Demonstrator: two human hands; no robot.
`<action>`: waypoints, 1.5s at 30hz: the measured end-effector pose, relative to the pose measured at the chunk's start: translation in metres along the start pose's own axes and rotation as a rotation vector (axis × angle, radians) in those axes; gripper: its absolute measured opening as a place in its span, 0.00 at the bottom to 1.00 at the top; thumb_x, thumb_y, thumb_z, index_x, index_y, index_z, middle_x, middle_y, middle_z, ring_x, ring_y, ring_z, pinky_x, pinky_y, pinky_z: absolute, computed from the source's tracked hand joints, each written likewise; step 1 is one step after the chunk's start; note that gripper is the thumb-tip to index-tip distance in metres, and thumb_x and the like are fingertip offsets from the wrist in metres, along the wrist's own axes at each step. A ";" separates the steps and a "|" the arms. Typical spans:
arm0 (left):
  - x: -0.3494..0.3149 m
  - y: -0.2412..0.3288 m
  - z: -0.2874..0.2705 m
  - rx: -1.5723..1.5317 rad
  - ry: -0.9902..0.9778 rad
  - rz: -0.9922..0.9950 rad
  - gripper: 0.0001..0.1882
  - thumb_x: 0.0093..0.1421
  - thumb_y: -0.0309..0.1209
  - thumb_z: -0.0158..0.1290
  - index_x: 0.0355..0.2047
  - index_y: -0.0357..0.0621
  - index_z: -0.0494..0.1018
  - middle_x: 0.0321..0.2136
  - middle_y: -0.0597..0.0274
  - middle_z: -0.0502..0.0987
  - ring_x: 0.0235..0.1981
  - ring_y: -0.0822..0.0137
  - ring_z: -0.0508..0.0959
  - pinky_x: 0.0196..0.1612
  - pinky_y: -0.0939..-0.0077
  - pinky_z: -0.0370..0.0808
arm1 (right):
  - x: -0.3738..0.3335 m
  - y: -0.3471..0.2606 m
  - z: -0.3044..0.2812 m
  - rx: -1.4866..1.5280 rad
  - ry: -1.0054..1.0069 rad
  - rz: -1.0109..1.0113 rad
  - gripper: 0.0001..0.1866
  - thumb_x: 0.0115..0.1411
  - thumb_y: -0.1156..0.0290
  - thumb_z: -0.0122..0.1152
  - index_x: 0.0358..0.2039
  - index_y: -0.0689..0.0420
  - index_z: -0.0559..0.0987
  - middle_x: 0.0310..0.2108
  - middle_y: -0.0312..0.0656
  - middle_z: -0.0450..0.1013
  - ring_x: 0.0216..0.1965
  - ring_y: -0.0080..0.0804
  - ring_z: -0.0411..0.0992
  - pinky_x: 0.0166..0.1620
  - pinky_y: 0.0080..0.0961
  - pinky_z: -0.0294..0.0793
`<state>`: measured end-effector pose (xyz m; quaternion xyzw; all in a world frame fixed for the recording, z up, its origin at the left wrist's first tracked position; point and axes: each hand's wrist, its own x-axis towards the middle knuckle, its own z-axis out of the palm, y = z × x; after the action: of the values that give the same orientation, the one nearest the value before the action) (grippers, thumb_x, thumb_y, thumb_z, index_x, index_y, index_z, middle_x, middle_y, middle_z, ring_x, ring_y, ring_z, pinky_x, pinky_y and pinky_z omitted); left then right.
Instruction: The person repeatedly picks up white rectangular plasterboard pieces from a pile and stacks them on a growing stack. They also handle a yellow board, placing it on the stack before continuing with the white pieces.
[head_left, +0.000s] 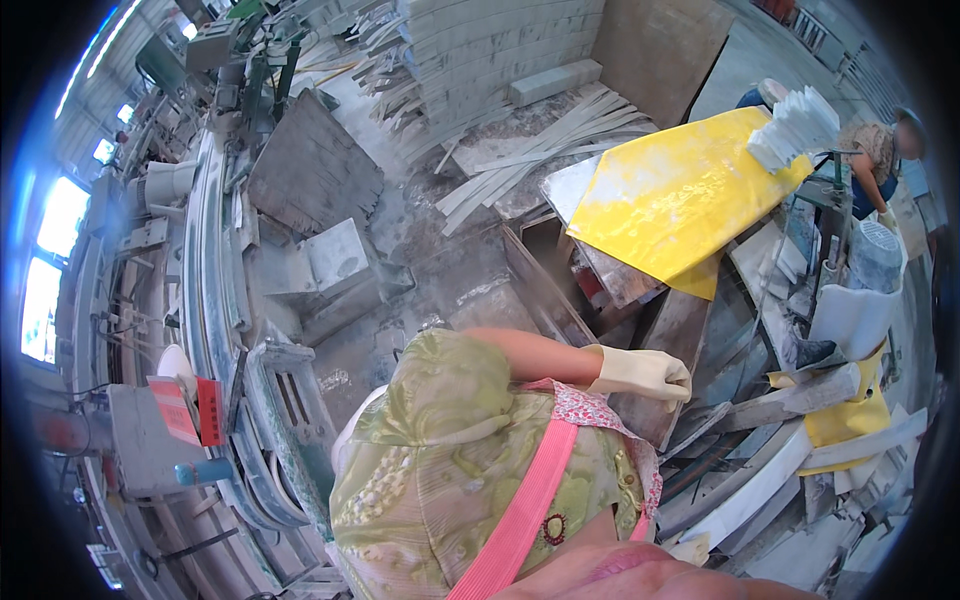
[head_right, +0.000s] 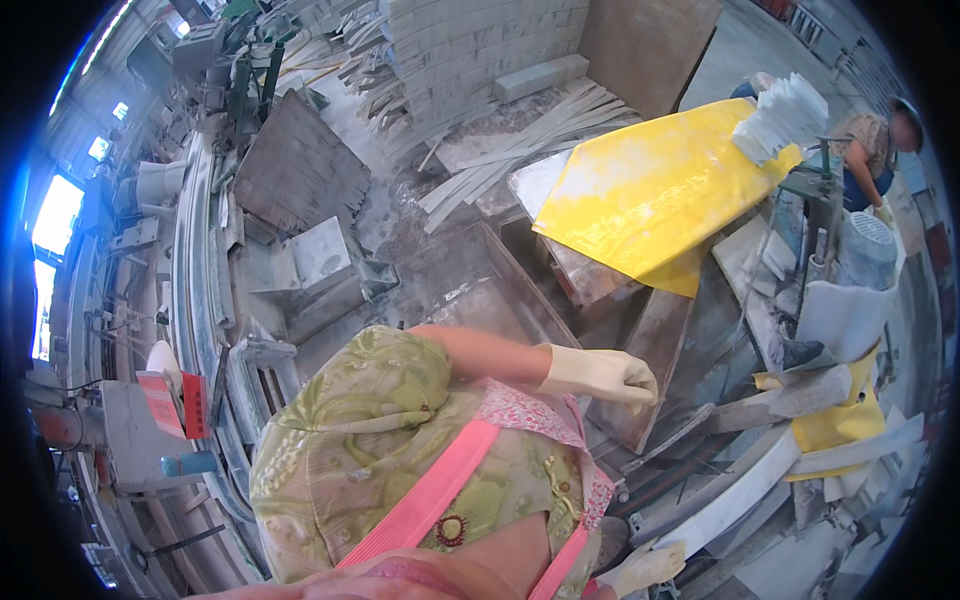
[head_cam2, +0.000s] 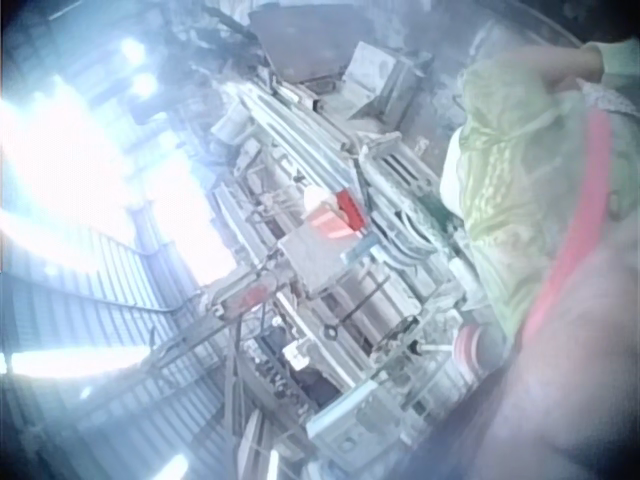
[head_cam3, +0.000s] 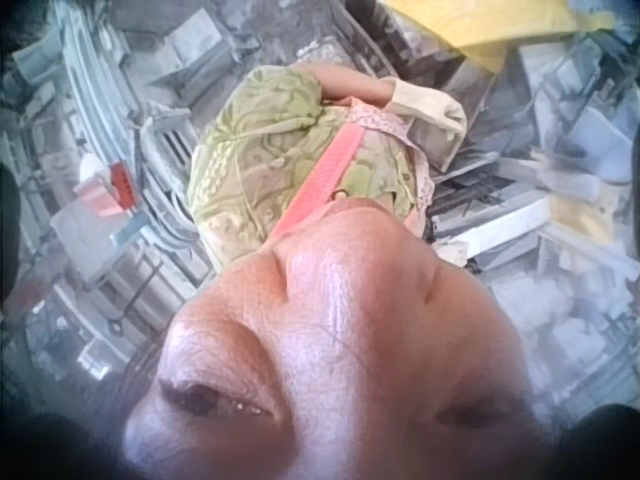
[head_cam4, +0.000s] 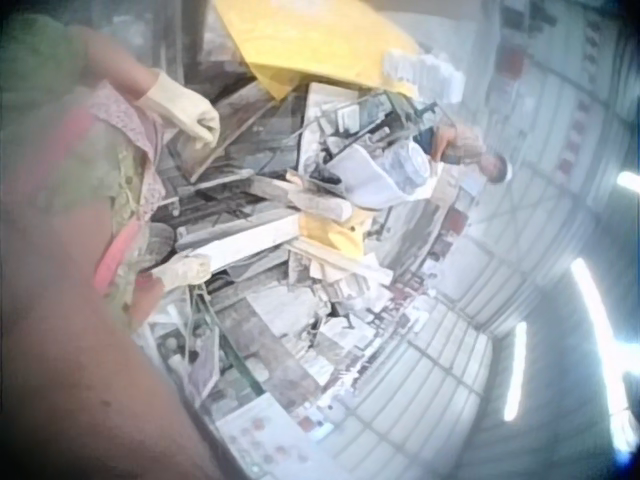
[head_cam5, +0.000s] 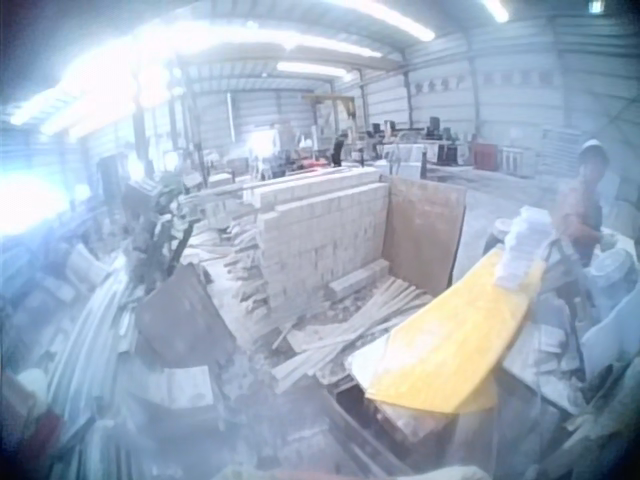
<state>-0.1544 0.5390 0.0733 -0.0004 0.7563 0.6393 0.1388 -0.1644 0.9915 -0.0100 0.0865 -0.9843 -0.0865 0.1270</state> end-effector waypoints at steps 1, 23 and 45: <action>-0.001 0.001 0.001 0.005 -0.003 -0.009 0.21 0.66 0.44 0.50 0.49 0.42 0.79 0.38 0.60 0.85 0.40 0.66 0.83 0.46 0.70 0.78 | 0.004 0.003 0.004 0.009 -0.008 0.017 0.28 0.56 0.68 0.72 0.54 0.68 0.76 0.50 0.59 0.76 0.52 0.57 0.74 0.57 0.46 0.73; -0.004 -0.016 -0.030 -0.023 -0.036 -0.051 0.20 0.64 0.44 0.51 0.44 0.43 0.81 0.33 0.61 0.86 0.35 0.67 0.84 0.41 0.71 0.79 | 0.059 0.010 -0.082 0.590 -0.020 0.491 0.27 0.69 0.54 0.60 0.51 0.71 0.77 0.44 0.58 0.77 0.42 0.52 0.75 0.50 0.43 0.74; 0.022 -0.065 -0.208 0.687 0.598 -0.191 0.20 0.64 0.44 0.51 0.31 0.42 0.84 0.37 0.46 0.84 0.43 0.49 0.83 0.46 0.59 0.79 | 0.186 -0.491 -0.083 1.078 -0.272 -0.479 0.30 0.59 0.46 0.65 0.57 0.46 0.78 0.44 0.50 0.81 0.45 0.54 0.79 0.46 0.47 0.78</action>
<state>-0.2073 0.3302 0.0360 -0.2082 0.9277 0.3080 -0.0350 -0.2465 0.4675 0.0182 0.3462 -0.8501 0.3877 -0.0849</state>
